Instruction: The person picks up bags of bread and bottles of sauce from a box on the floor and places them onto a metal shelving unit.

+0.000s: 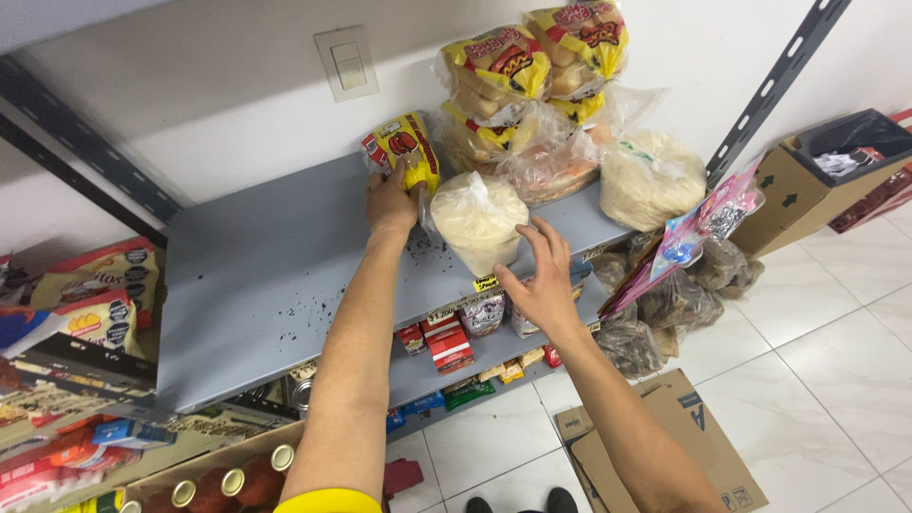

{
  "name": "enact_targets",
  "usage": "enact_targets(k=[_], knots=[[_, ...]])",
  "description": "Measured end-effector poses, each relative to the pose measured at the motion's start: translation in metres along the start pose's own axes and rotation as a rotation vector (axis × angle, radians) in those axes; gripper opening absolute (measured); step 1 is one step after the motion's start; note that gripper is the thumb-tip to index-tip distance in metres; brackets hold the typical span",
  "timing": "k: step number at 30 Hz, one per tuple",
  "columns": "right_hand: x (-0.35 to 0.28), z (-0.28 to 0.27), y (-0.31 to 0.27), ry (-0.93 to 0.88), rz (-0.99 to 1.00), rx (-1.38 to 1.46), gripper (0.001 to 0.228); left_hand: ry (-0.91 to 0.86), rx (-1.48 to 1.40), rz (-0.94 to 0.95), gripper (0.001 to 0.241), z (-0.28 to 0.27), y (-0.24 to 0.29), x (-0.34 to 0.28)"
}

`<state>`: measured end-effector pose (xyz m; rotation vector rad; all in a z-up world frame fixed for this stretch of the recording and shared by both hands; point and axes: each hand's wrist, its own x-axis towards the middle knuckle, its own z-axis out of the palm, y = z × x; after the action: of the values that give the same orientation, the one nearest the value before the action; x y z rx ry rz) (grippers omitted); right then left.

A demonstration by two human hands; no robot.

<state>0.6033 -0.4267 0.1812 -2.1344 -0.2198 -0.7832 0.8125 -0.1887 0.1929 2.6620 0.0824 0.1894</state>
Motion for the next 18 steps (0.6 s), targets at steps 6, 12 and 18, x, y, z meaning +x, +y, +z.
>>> enact_targets(k=[6,12,18], knots=[[0.015,0.001,-0.010,-0.201,0.245,0.093,0.079,-0.023,-0.014,0.030,0.070,0.022,-0.005,0.026],[0.012,0.018,0.013,-0.187,0.207,0.103,0.085,-0.058,-0.038,0.121,0.070,0.019,-0.004,0.025],[0.014,0.017,0.012,-0.201,0.233,0.127,0.085,-0.104,-0.080,0.163,0.069,0.020,0.001,0.029]])
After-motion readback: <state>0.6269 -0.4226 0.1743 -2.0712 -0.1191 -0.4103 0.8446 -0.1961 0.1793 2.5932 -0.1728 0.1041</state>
